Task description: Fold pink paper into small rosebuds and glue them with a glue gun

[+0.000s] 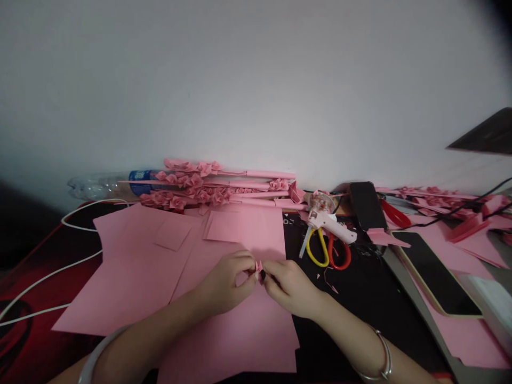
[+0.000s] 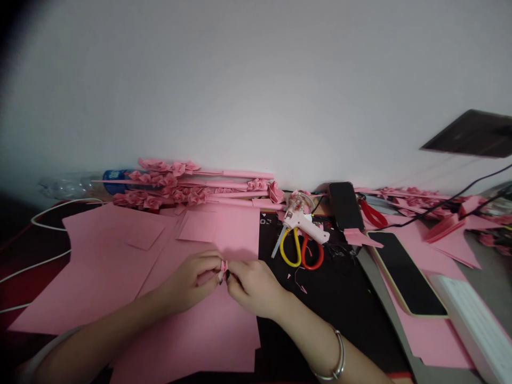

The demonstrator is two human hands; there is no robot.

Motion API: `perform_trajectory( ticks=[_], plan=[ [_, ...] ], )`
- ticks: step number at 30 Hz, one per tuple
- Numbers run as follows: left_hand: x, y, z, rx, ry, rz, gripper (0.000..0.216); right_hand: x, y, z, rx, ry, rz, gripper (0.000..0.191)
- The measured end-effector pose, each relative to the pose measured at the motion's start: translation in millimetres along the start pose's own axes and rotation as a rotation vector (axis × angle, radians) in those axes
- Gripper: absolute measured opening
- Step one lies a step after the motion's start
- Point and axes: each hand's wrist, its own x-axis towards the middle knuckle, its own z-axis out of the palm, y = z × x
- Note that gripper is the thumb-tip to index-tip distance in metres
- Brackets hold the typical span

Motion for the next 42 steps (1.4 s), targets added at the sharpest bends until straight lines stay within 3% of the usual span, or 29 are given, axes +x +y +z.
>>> perform_trajectory(
  ticks=[13,24,32,42],
  plan=[
    [-1,1,-3,-0.049,-0.105,-0.048,0.021,5,-1,-5,0.292,0.03,-0.039,0.022],
    [-4,-3,2,-0.448,-0.166,-0.229,0.027,4,1,-3,0.707,-0.041,0.102,0.019],
    [-1,6,2,-0.286,-0.079,-0.144,0.027,0,-6,5,0.457,0.122,0.159,0.023],
    [-1,-2,3,-0.399,-0.103,-0.177,0.027,-1,-7,5,0.569,0.11,0.134,0.028]
  ],
)
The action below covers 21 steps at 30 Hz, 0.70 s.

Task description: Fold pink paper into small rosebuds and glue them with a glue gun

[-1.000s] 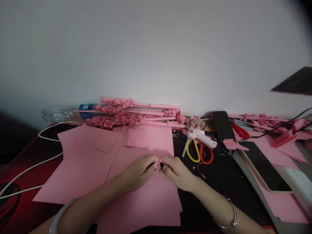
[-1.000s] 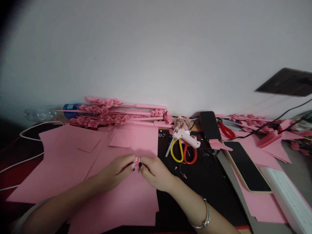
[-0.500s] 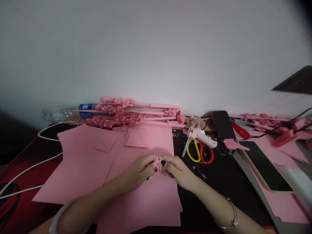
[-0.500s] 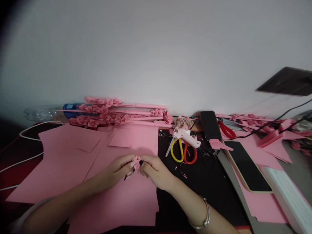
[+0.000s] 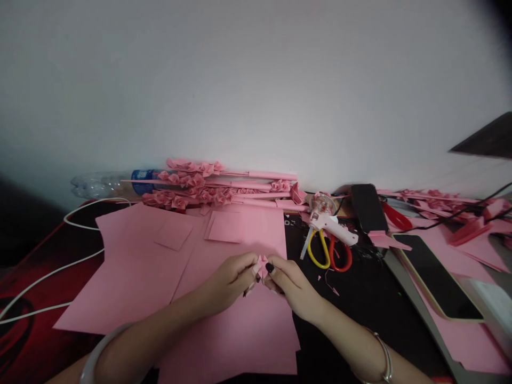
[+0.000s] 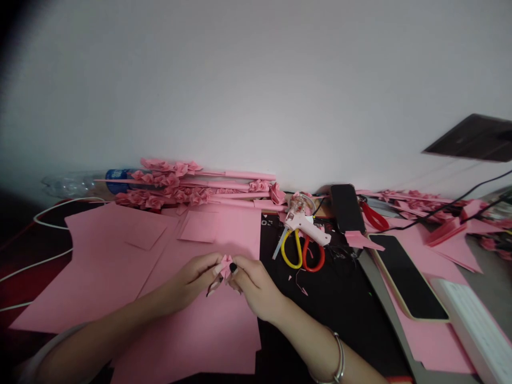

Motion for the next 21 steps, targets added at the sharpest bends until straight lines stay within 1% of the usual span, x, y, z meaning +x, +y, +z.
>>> perform_trajectory(
  ticks=[5,9,13,21],
  plan=[
    [0,4,1,0.064,0.005,-0.016,0.028,-1,2,4,-0.124,0.049,-0.007,0.033],
    [-1,2,2,0.13,0.006,0.005,0.022,1,3,6,-0.21,0.105,-0.021,0.036],
    [-1,1,2,0.129,0.008,0.023,0.021,3,4,5,-0.134,0.07,-0.019,0.037],
    [-1,3,1,0.018,0.003,0.013,0.023,7,2,-4,0.052,-0.036,0.032,0.04]
  ],
)
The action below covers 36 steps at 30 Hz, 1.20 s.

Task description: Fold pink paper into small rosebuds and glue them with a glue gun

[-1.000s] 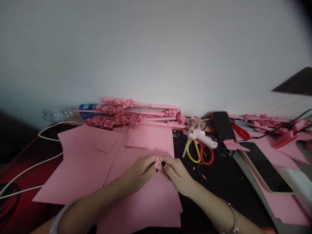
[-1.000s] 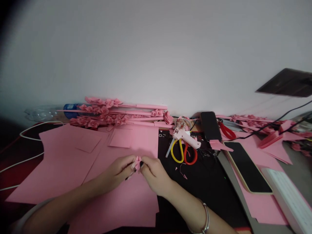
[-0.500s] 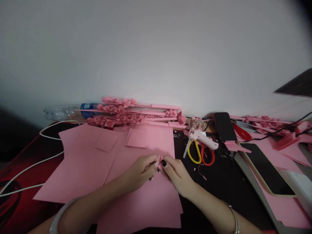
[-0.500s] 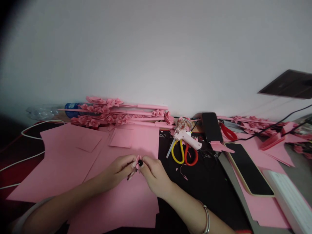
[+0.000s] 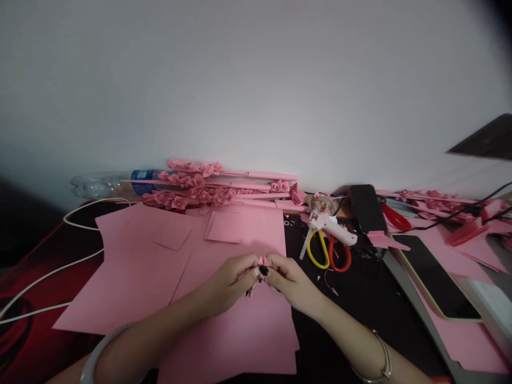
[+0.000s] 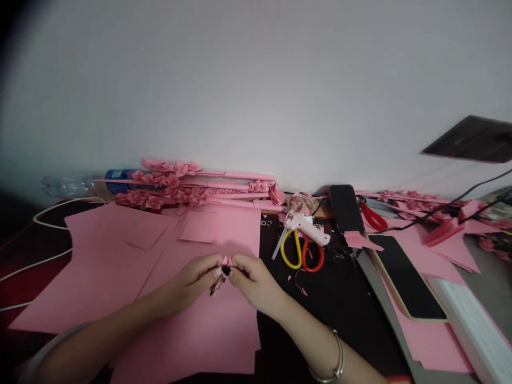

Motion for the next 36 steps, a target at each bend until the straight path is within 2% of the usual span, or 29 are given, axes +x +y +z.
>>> perform_trajectory(
  ticks=[5,10,16,22,25,30,36],
  plan=[
    [0,-3,0,-0.045,-0.006,-0.023,0.024,2,2,-3,0.128,-0.065,0.043,0.036],
    [-1,-5,-2,-0.093,-0.038,-0.031,0.023,3,3,-7,0.175,-0.117,0.016,0.036],
    [-1,-4,-4,-0.135,-0.047,-0.057,0.019,2,-1,-6,0.13,-0.158,0.013,0.036],
    [-1,1,-2,-0.018,-0.003,-0.143,0.02,0,0,-6,0.029,-0.19,0.03,0.03],
    [0,1,-4,-0.041,-0.053,-0.191,0.022,0,0,-7,0.01,-0.247,0.011,0.025],
    [2,4,-8,-0.061,-0.119,-0.171,0.023,-1,-1,-8,0.006,-0.305,-0.011,0.019],
    [1,4,-10,-0.155,-0.151,-0.139,0.025,-2,-1,-8,0.044,-0.305,-0.025,0.02]
  ],
)
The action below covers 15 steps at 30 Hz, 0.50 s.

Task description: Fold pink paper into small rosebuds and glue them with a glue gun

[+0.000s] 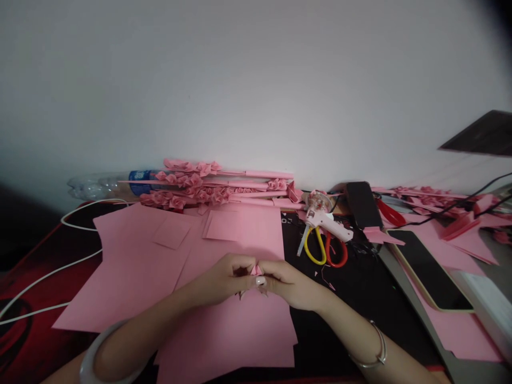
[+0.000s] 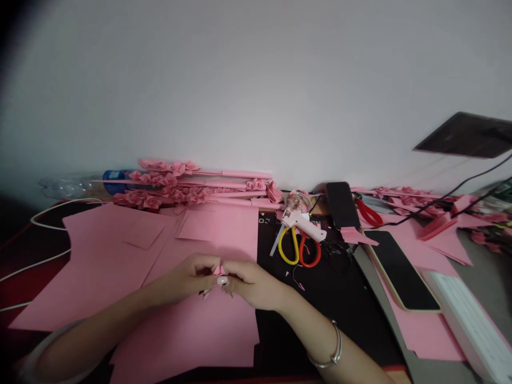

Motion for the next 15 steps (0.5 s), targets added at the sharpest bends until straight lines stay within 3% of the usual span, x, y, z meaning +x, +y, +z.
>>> perform_trajectory(
  ticks=[10,15],
  plan=[
    [2,-17,0,-0.041,0.053,0.032,0.035,1,-1,4,-0.023,0.021,-0.004,0.016],
    [3,-21,3,-0.006,0.102,0.037,0.035,1,4,7,-0.036,0.111,-0.009,0.021]
  ],
)
